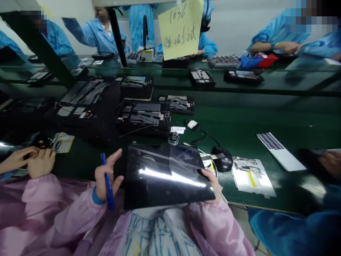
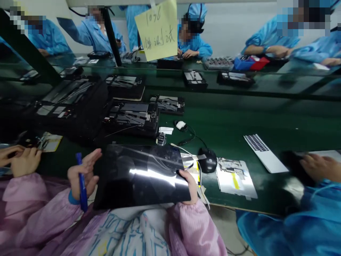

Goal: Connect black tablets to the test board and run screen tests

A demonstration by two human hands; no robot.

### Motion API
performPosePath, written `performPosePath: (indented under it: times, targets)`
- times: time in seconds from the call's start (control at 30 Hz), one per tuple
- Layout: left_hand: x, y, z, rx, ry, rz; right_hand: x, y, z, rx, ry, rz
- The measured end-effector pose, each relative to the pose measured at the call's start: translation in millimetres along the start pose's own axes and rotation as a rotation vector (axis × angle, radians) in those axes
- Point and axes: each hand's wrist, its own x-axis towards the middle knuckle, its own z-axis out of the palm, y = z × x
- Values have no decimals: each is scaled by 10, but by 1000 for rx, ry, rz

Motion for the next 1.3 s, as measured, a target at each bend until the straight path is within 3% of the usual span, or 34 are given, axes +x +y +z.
performPosePath:
  times: [0.1, 0.23, 0.33, 0.53, 0.77, 0.97, 1.07, 1.2, 1.3]
  targets:
    - [113, -110, 34, 31, -35, -18, -156, 152, 145, 58, 35, 5]
    - [166, -318, -37, 123, -85, -150, -318, 347, 447, 78, 42, 23]
    - [182, -386, -68, 263, -146, -108, -344, 486, 538, -12, 39, 16]
    - [137, -404, -3, 609, -280, 107, -230, 629, 370, -471, 284, -243]
    - [87, -388, -12, 723, -343, 167, -35, 608, 336, -651, 208, -349]
    - [51, -203, 38, 1097, -694, 183, 90, 503, 318, -636, 145, -364]
    - [61, -159, 72, 1214, -720, 192, 107, 438, 268, -611, 110, -348]
    - [168, -18, 90, 1269, -768, 115, 118, 298, 111, -488, 130, -172]
    - [294, 212, 333, 1156, -778, 102, 129, 160, -27, -404, 194, -135]
